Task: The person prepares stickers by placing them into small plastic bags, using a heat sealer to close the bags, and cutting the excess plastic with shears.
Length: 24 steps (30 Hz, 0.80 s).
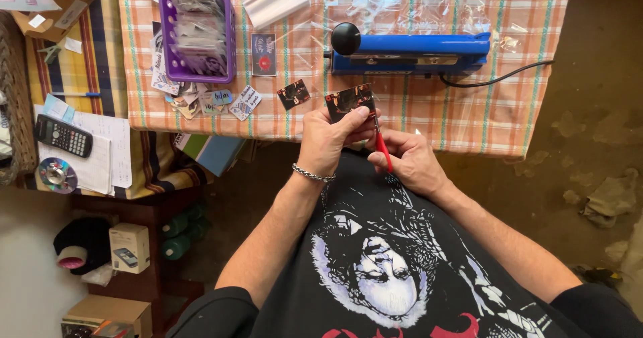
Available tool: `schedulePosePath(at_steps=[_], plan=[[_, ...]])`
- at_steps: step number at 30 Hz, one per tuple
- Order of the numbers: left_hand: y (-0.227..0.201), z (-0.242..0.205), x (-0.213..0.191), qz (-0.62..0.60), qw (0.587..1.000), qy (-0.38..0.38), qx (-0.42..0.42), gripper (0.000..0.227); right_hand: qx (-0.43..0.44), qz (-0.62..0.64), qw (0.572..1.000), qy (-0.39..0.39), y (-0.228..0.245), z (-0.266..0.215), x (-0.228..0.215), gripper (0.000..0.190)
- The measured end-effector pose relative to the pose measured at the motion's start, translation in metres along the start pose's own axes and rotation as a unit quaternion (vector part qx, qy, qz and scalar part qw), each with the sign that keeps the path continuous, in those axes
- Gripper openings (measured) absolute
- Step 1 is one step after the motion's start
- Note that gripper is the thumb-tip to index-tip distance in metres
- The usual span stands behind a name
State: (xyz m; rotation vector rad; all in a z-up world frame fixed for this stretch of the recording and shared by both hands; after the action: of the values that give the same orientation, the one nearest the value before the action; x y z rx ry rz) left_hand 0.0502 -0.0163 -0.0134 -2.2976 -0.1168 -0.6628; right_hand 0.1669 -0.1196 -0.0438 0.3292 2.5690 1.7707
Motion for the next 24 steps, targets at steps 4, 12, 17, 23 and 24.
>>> schedulePosePath(at_steps=[4,12,17,23,24], plan=[[-0.001,0.000,0.001,0.003,1.000,0.000,0.000,0.022,0.000,0.003,1.000,-0.009,-0.009,-0.001,-0.002,0.017],[-0.027,-0.006,0.013,0.057,0.998,-0.009,0.008,0.023,0.011,-0.013,1.000,-0.008,-0.002,-0.002,0.001,0.018],[-0.023,-0.003,0.013,0.051,0.999,-0.006,0.012,0.020,0.007,-0.005,1.000,-0.009,-0.003,-0.001,0.002,0.020],[-0.014,0.000,0.008,0.045,0.999,-0.005,0.010,0.018,-0.003,0.002,1.000,-0.011,0.005,0.000,0.004,0.019],[-0.015,0.001,0.008,0.045,0.999,-0.002,0.009,0.018,-0.002,0.006,1.000,-0.009,0.006,0.000,0.003,0.019]])
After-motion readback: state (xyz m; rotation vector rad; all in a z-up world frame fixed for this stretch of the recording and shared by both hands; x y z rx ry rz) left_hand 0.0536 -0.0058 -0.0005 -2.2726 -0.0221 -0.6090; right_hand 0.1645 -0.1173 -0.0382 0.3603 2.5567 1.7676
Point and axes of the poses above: each hand's wrist, its own z-axis towards the middle knuckle, its own x-axis out of the palm, y = z × x, the point moved 6 cm from there along z, towards the middle knuckle, and after that the axes turned 3 degrees about -z, right-handed, at the moved point
